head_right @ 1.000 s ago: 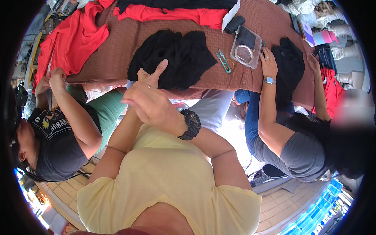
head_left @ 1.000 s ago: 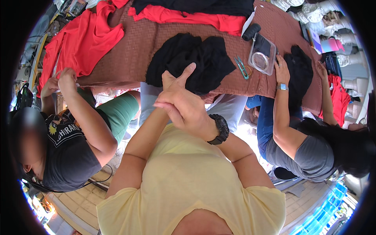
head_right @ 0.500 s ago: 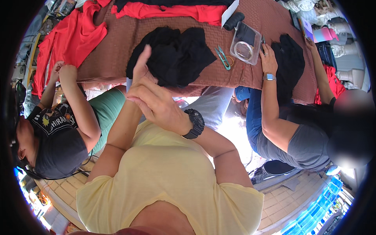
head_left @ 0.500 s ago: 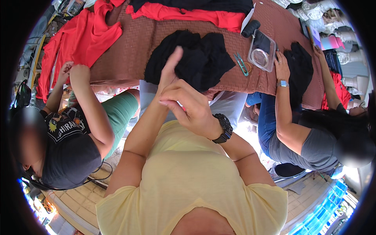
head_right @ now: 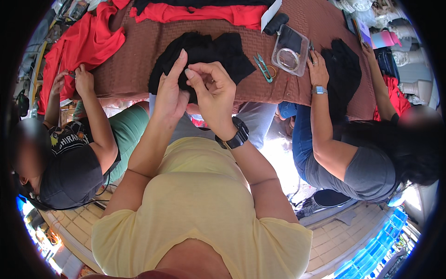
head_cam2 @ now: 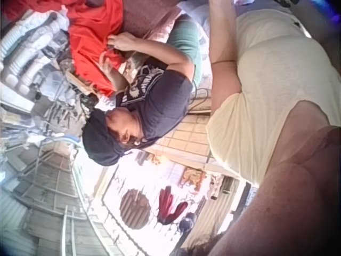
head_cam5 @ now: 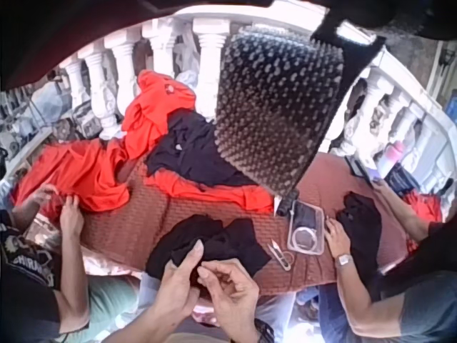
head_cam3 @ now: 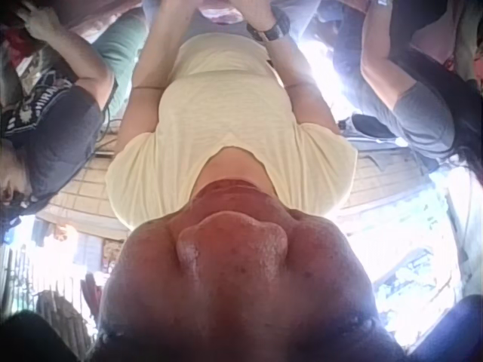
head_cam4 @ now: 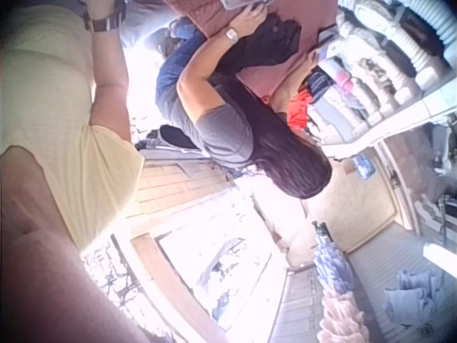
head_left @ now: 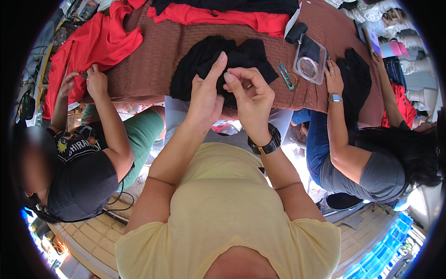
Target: The person sews a small white label onto a black garment using a needle and thread, then trims the excess thread with shears and folds the finished garment.
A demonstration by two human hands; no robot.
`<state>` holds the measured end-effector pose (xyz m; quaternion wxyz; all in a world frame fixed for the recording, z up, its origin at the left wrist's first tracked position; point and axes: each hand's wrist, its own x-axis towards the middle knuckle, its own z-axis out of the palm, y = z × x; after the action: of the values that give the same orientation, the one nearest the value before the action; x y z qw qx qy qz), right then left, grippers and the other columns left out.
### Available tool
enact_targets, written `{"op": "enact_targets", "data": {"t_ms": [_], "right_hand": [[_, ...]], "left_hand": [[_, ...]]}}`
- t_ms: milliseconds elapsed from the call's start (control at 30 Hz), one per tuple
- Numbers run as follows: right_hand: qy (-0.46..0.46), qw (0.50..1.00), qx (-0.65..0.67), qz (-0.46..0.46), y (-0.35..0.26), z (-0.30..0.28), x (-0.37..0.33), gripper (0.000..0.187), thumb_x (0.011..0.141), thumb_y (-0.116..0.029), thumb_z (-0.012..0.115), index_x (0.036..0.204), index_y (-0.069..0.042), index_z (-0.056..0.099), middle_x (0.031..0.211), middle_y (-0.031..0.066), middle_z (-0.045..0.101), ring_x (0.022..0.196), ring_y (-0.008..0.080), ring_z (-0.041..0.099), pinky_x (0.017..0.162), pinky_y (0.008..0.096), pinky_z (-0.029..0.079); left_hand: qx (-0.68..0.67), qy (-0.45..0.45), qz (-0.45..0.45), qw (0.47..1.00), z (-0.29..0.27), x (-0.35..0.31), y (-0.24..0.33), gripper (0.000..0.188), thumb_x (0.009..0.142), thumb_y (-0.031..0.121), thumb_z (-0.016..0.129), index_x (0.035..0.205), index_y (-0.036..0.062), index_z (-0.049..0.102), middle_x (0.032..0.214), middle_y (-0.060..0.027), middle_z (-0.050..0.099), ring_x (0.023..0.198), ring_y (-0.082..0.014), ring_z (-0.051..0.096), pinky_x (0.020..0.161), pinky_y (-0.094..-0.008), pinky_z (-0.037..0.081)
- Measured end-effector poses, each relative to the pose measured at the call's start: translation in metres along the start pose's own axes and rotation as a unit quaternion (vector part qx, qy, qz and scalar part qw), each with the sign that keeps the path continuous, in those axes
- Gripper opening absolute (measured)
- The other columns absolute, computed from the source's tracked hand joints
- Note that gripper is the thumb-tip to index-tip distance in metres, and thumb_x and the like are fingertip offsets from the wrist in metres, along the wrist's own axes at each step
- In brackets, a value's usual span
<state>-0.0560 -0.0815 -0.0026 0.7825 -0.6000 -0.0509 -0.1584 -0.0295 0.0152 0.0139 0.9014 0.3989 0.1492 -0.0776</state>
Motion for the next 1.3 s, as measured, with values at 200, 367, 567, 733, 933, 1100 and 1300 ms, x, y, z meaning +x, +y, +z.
{"op": "enact_targets", "data": {"t_ms": [200,367,567,733,933,1100,1300], "right_hand": [[0.028,1.0,-0.01,0.009,-0.001,0.003,0.005,0.013,0.091,0.002,0.072,0.104,0.003,0.072,0.089,0.0022,0.056,0.074,0.0068,0.059,0.063,0.0219,0.051],[0.035,0.999,-0.01,-0.001,0.003,0.005,0.006,0.012,0.091,0.001,0.072,0.103,0.003,0.072,0.086,0.0011,0.054,0.071,0.0054,0.056,0.061,0.0215,0.05],[0.04,0.999,-0.006,0.013,0.002,0.005,0.011,0.011,0.091,0.001,0.072,0.102,0.004,0.073,0.085,0.0007,0.054,0.071,0.005,0.056,0.061,0.0216,0.051],[0.044,0.999,-0.005,0.027,0.002,0.005,0.013,0.01,0.092,0.0,0.071,0.101,0.004,0.072,0.084,0.0006,0.055,0.071,0.0048,0.055,0.061,0.0217,0.052],[0.046,0.998,0.01,0.03,0.003,0.004,0.014,0.01,0.092,-0.001,0.072,0.101,0.004,0.072,0.084,0.0002,0.055,0.071,0.0042,0.055,0.061,0.0213,0.053],[0.044,0.998,0.005,0.046,0.002,0.003,0.015,0.01,0.092,-0.001,0.072,0.1,0.004,0.072,0.084,0.0,0.055,0.072,0.0037,0.055,0.06,0.0205,0.053],[0.043,0.998,0.018,0.046,0.004,0.002,0.016,0.01,0.092,-0.002,0.072,0.101,0.004,0.072,0.083,-0.0003,0.055,0.071,0.0039,0.055,0.061,0.0215,0.053]], "left_hand": [[-0.012,-0.011,-0.001,1.0,0.003,-0.006,-0.001,0.021,0.096,0.027,0.073,0.081,0.0133,0.067,0.081,0.0054,0.06,0.078,-0.004,0.053,0.073,-0.0269,0.043],[-0.006,-0.053,0.005,0.999,-0.012,0.002,-0.007,0.026,0.097,0.033,0.07,0.102,0.0067,0.068,0.097,-0.0043,0.067,0.093,-0.0143,0.064,0.088,-0.034,0.05],[-0.012,-0.057,0.01,0.998,-0.01,0.006,-0.007,0.026,0.098,0.032,0.069,0.108,0.008,0.069,0.1,-0.005,0.068,0.094,-0.016,0.065,0.09,-0.0353,0.05],[-0.015,-0.058,0.008,0.998,-0.013,0.01,-0.01,0.025,0.099,0.031,0.068,0.109,0.0086,0.069,0.101,-0.0055,0.069,0.096,-0.0158,0.065,0.093,-0.0363,0.049],[-0.007,-0.058,0.002,0.998,-0.013,0.011,-0.011,0.026,0.099,0.032,0.068,0.108,0.0079,0.07,0.099,-0.0066,0.069,0.095,-0.0164,0.066,0.094,-0.0366,0.048],[-0.003,-0.051,0.002,0.999,-0.013,0.012,-0.013,0.029,0.098,0.034,0.068,0.108,0.0069,0.07,0.1,-0.0076,0.07,0.095,-0.0165,0.066,0.095,-0.0372,0.046],[0.008,-0.055,0.007,0.998,-0.014,0.013,-0.014,0.033,0.098,0.037,0.068,0.105,0.0056,0.07,0.098,-0.007,0.069,0.095,-0.0145,0.062,0.094,-0.0355,0.043]]}}
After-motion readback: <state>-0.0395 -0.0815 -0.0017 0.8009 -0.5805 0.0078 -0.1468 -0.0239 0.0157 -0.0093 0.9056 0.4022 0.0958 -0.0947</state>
